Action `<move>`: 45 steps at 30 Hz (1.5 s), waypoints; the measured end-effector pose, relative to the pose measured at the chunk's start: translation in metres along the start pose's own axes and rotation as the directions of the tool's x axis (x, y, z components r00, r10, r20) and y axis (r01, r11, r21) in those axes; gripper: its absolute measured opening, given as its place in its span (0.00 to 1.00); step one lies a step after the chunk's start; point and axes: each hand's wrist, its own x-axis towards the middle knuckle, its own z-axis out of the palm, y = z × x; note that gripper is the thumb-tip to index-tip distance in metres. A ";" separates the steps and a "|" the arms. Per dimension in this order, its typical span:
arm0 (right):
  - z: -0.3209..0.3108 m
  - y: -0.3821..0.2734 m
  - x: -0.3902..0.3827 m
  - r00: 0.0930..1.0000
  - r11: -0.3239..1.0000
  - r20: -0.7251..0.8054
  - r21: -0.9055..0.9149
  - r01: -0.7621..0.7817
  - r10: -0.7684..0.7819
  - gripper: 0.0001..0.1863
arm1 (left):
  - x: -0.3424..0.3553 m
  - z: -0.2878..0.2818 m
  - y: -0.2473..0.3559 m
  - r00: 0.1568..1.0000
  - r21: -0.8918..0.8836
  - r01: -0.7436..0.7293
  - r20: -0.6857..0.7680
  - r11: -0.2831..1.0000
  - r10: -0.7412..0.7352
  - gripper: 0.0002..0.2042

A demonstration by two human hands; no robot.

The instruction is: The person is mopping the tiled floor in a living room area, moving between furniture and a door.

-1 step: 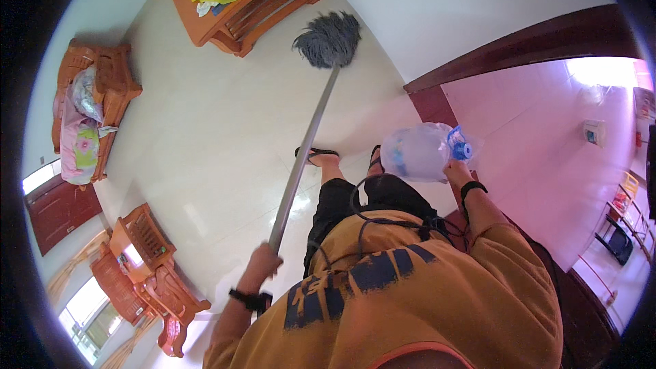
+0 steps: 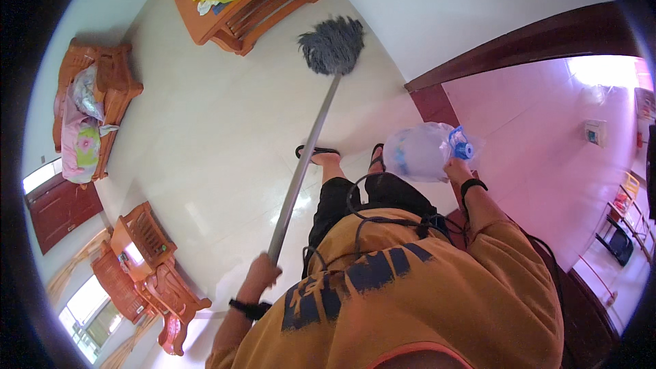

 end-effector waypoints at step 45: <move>0.021 0.037 -0.031 0.996 0.990 -0.053 0.124 -0.059 0.066 0.13 | -0.015 -0.047 0.062 0.924 -0.250 0.049 0.380 0.967 0.051 0.09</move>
